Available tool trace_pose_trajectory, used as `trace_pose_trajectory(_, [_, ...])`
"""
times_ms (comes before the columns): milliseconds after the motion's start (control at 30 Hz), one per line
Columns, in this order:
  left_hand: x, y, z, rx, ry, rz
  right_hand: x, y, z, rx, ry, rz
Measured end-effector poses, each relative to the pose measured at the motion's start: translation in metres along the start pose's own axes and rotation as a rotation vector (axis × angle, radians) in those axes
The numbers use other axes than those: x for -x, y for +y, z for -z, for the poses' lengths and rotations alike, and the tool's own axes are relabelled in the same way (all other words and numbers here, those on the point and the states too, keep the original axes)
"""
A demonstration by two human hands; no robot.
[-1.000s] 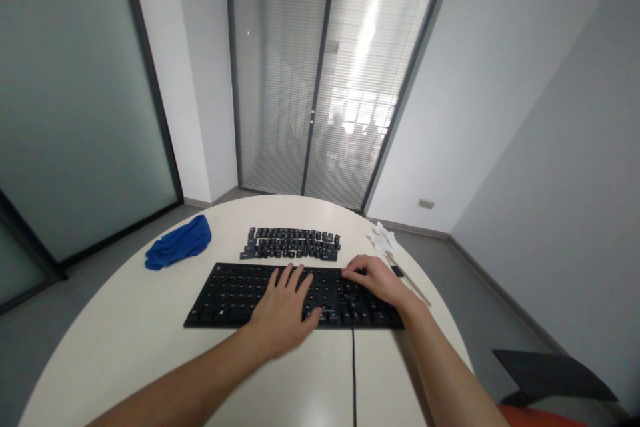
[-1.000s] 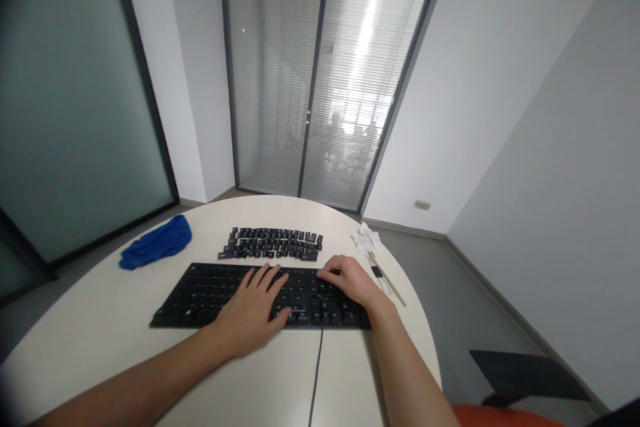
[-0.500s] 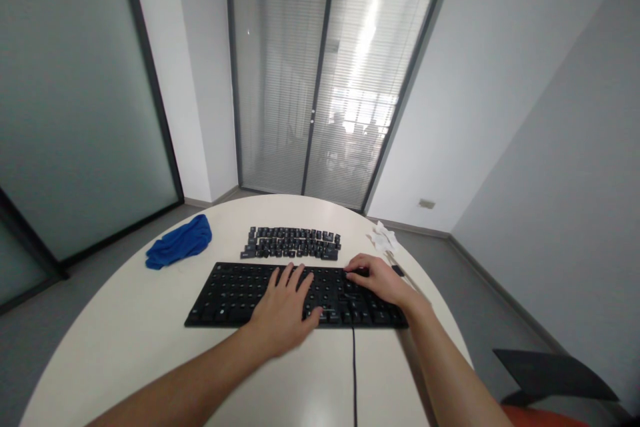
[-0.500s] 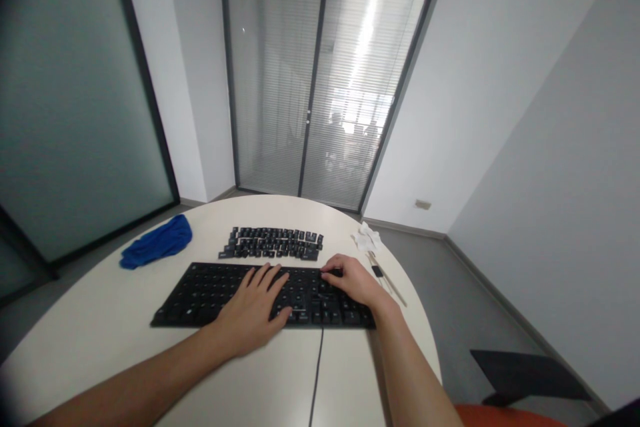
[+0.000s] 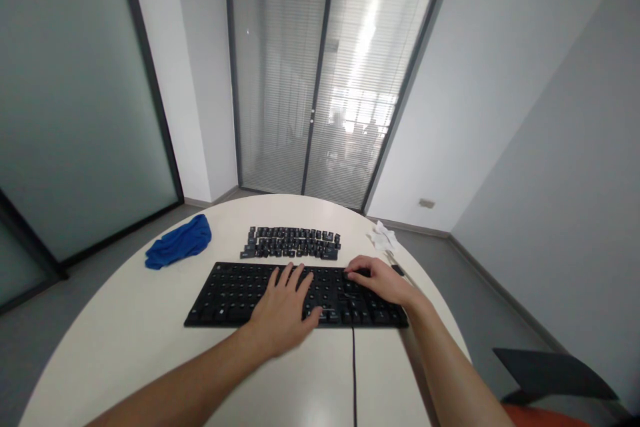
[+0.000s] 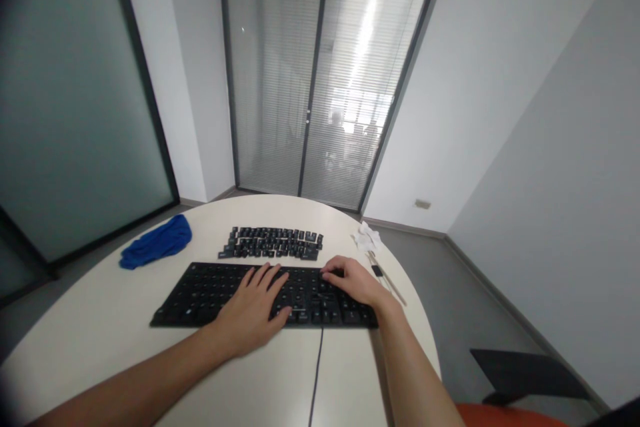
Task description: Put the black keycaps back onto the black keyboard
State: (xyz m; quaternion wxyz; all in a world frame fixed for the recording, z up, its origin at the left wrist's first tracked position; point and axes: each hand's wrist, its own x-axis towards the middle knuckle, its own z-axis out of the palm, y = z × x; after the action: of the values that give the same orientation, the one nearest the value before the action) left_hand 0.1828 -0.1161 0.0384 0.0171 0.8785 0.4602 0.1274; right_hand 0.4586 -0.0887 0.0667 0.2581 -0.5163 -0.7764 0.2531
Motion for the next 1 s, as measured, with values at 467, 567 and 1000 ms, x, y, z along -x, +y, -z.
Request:
trace_pose_trajectory(467, [-0.001, 0.002, 0.005, 0.005, -0.010, 0.006, -0.003, -0.004, -0.003, 0.063, 0.012, 0.034])
trace_pose_trajectory(567, [-0.001, 0.002, 0.004, 0.009, -0.014, 0.007, -0.004, -0.003, -0.006, 0.056, 0.044, 0.030])
trace_pose_trajectory(1000, [0.000, 0.000, -0.001, 0.010, 0.010, 0.000, -0.005, 0.009, -0.006, 0.181, 0.056, -0.209])
